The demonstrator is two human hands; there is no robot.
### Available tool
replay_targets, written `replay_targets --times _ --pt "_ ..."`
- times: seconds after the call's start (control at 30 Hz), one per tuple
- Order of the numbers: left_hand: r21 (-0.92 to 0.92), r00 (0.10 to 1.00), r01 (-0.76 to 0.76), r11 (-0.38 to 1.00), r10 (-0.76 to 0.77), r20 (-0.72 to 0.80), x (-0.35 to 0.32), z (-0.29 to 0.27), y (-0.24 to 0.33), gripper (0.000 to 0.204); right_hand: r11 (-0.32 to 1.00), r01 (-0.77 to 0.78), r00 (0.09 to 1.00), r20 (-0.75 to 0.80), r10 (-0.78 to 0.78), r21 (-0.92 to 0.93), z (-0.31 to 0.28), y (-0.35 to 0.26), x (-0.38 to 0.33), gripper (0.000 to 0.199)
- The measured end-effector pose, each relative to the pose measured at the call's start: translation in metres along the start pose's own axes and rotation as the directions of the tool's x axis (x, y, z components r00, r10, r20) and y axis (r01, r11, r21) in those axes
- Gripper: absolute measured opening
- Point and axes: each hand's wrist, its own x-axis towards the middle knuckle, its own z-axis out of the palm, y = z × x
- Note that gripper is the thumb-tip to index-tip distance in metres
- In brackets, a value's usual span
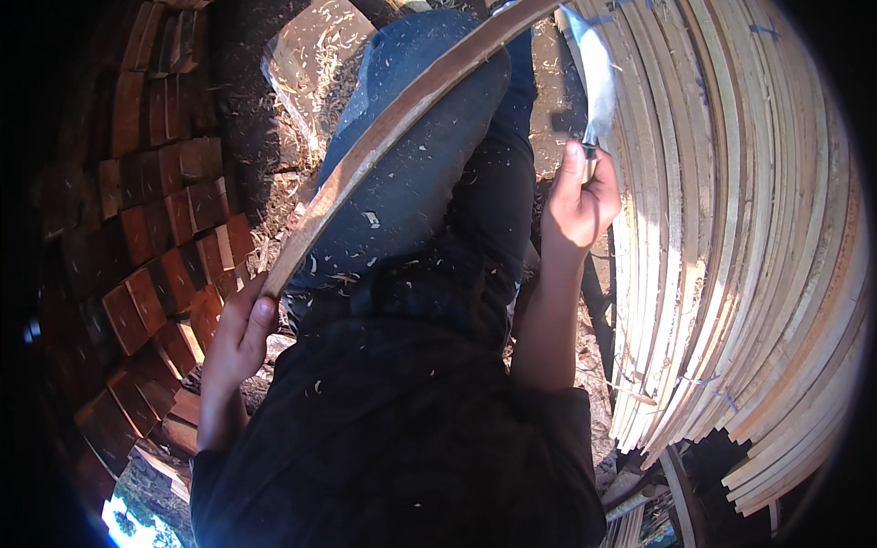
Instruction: The person sits on the ground and uses a knife to shave a thin strip of wood held between their legs. They repeatedly scrape the blade along the wood to remove thin layers.
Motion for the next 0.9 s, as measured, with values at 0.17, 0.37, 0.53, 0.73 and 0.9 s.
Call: replay_targets --times 0.17,0.37,0.53,0.73,0.9 --pt "-0.009 1.000 0.009 1.000 -0.009 0.003 0.001 -0.003 0.000 0.045 0.977 -0.181 0.939 0.313 0.138 0.112 -0.036 -0.025 0.007 0.030" --pt "0.010 0.998 -0.001 1.000 0.002 -0.063 -0.001 0.008 -0.002 0.045 0.995 -0.094 0.680 0.729 0.079 -0.020 0.001 -0.050 -0.026 0.021" --pt "0.038 0.998 -0.017 0.999 0.019 -0.056 0.000 0.005 0.000 0.045 0.977 -0.210 0.787 0.587 0.189 -0.033 0.011 -0.046 -0.012 0.022" --pt "0.004 0.999 0.003 1.000 -0.002 -0.036 -0.001 0.004 0.000 0.044 0.999 -0.009 0.898 0.440 0.024 -0.038 0.027 -0.035 -0.036 0.020" --pt "-0.025 0.999 -0.017 1.000 0.016 -0.045 -0.004 0.002 0.001 0.045 0.996 0.071 0.997 -0.026 -0.069 0.059 0.013 0.017 -0.012 0.019"
